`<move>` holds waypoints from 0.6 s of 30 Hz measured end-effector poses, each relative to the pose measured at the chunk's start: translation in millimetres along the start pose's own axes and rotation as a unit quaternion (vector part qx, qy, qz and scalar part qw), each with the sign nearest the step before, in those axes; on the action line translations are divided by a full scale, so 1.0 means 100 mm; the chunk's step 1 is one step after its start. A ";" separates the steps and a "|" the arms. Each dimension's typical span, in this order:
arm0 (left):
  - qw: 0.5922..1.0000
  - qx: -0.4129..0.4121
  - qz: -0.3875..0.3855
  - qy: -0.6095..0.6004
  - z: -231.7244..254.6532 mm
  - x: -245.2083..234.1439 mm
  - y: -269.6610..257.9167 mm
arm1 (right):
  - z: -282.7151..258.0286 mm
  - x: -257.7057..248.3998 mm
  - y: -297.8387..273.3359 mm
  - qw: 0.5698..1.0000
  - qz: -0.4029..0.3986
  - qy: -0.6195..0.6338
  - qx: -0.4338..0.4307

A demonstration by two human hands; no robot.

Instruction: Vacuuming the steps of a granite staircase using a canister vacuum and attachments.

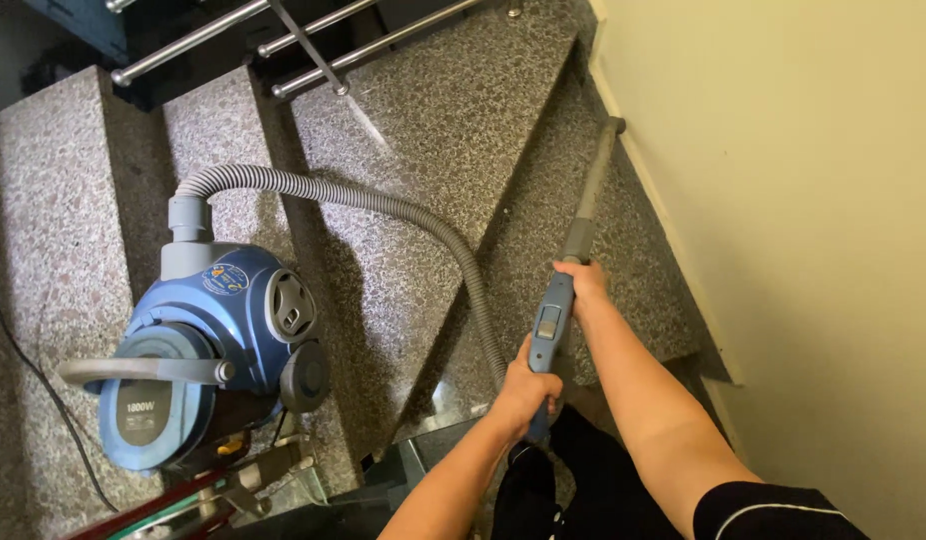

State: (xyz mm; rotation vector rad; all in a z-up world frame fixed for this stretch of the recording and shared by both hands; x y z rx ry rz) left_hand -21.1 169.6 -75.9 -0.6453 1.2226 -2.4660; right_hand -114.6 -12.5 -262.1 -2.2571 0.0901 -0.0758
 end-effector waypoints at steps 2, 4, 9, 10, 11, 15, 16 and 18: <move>1.000 0.002 -0.008 0.014 -0.04 -0.14 -0.03 | 0.10 0.03 -0.12 1.000 0.000 0.020 0.008; 0.999 0.004 -0.016 0.028 -0.05 -0.26 -0.11 | 0.23 0.05 -0.21 0.999 0.000 0.041 0.017; 0.994 -0.015 -0.026 0.102 -0.04 -0.58 -0.30 | 0.48 0.19 -0.46 0.995 -0.020 0.098 0.028; 0.994 -0.017 -0.029 0.106 -0.02 -0.63 -0.35 | 0.51 0.22 -0.52 0.994 -0.016 0.102 0.028; 0.992 -0.023 -0.028 0.119 0.00 -0.69 -0.41 | 0.56 0.24 -0.59 0.993 -0.004 0.113 0.038; 0.985 -0.027 -0.044 0.163 0.04 -0.90 -0.56 | 0.82 0.29 -0.74 0.984 0.028 0.175 0.033; 0.984 -0.030 -0.048 0.168 0.07 -0.94 -0.61 | 0.87 0.29 -0.79 0.983 0.033 0.179 0.034; 0.979 -0.013 -0.072 0.192 0.14 -0.95 -0.71 | 0.92 0.33 -0.88 0.979 0.008 0.204 0.023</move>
Point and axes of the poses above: each hand's wrist, its own y-axis towards the middle knuckle, its own x-axis out of the palm, z = x × y, the point moved 8 cm from there along y, towards the middle knuckle, and after that the axes turned 9 degrees about -y, right-handed, at the moved point
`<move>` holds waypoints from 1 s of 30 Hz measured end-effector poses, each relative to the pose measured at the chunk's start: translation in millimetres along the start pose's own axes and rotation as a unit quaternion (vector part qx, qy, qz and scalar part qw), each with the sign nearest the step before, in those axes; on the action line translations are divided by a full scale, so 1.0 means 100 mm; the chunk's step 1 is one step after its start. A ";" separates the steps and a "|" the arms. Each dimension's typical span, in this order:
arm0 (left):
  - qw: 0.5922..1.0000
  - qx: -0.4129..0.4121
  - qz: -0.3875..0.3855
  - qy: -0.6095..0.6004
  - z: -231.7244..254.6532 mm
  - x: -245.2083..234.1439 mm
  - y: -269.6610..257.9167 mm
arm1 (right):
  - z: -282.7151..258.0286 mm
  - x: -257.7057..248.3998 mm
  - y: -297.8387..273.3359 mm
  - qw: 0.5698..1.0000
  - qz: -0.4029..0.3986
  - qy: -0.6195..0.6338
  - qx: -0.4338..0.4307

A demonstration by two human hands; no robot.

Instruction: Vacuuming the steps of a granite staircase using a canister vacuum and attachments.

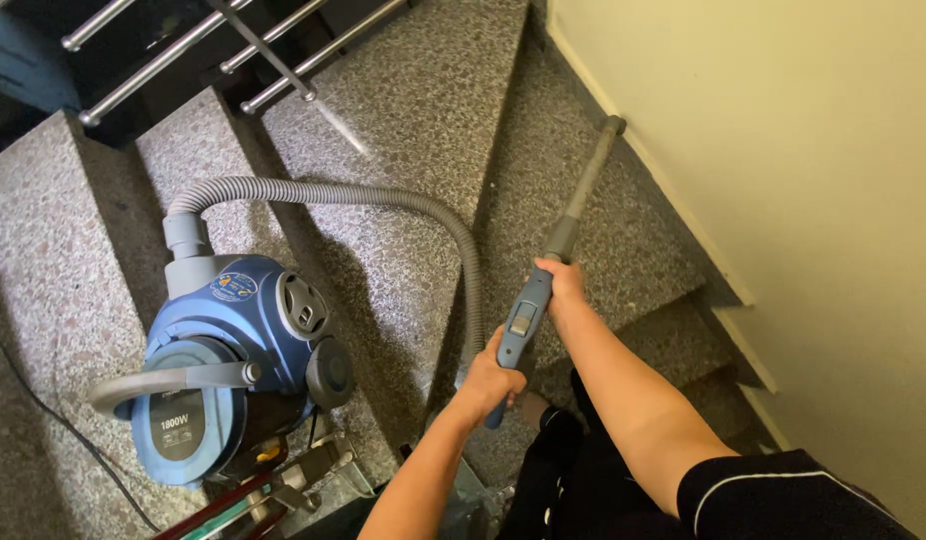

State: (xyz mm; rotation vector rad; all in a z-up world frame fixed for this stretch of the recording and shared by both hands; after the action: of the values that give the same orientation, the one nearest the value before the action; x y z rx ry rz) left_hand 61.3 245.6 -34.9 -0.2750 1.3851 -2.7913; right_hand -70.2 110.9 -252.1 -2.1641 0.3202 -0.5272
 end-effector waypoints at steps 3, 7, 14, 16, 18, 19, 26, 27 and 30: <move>0.999 -0.009 0.001 0.048 -0.06 -0.07 -0.06 | 0.16 -0.03 -0.10 0.999 -0.014 0.031 0.035; 0.994 -0.013 0.004 0.107 0.06 -0.12 -0.25 | 0.06 -0.01 -0.47 0.998 0.018 0.051 0.017; 0.988 -0.027 -0.021 0.148 0.06 -0.25 -0.42 | 0.21 -0.06 -0.75 0.996 0.041 0.074 0.038; 0.987 -0.037 -0.020 0.155 0.07 -0.25 -0.48 | 0.27 -0.11 -0.73 0.996 0.037 0.073 0.033; 0.982 -0.032 -0.016 0.188 0.11 -0.23 -0.54 | 0.39 -0.11 -0.65 0.992 -0.010 0.110 0.057; 0.982 -0.032 -0.016 0.186 0.12 -0.23 -0.56 | 0.41 -0.12 -0.66 0.992 -0.010 0.108 0.057; 0.974 -0.013 -0.029 0.224 0.17 -0.36 -0.58 | 0.55 -0.14 -0.62 0.988 -0.004 0.133 0.074; 0.973 -0.011 -0.027 0.227 0.20 -0.37 -0.58 | 0.56 -0.14 -0.58 0.988 0.004 0.135 0.080; 0.958 0.041 -0.015 0.284 0.14 -0.54 -0.39 | 0.46 -0.06 -0.54 0.988 -0.032 0.111 0.102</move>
State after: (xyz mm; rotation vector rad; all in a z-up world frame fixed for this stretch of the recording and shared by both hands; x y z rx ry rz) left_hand 118.8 263.1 -4.4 0.5567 1.3306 -3.0799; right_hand -51.6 177.7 -235.2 -1.9265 0.3053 -0.8056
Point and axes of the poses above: each hand's wrist, its own y-axis towards the middle knuckle, its own x-axis out of the palm, z = x × y, the point moved 8 cm from there along y, towards the middle knuckle, and after that the axes turned 9 degrees about -y, right-handed, at the moved point
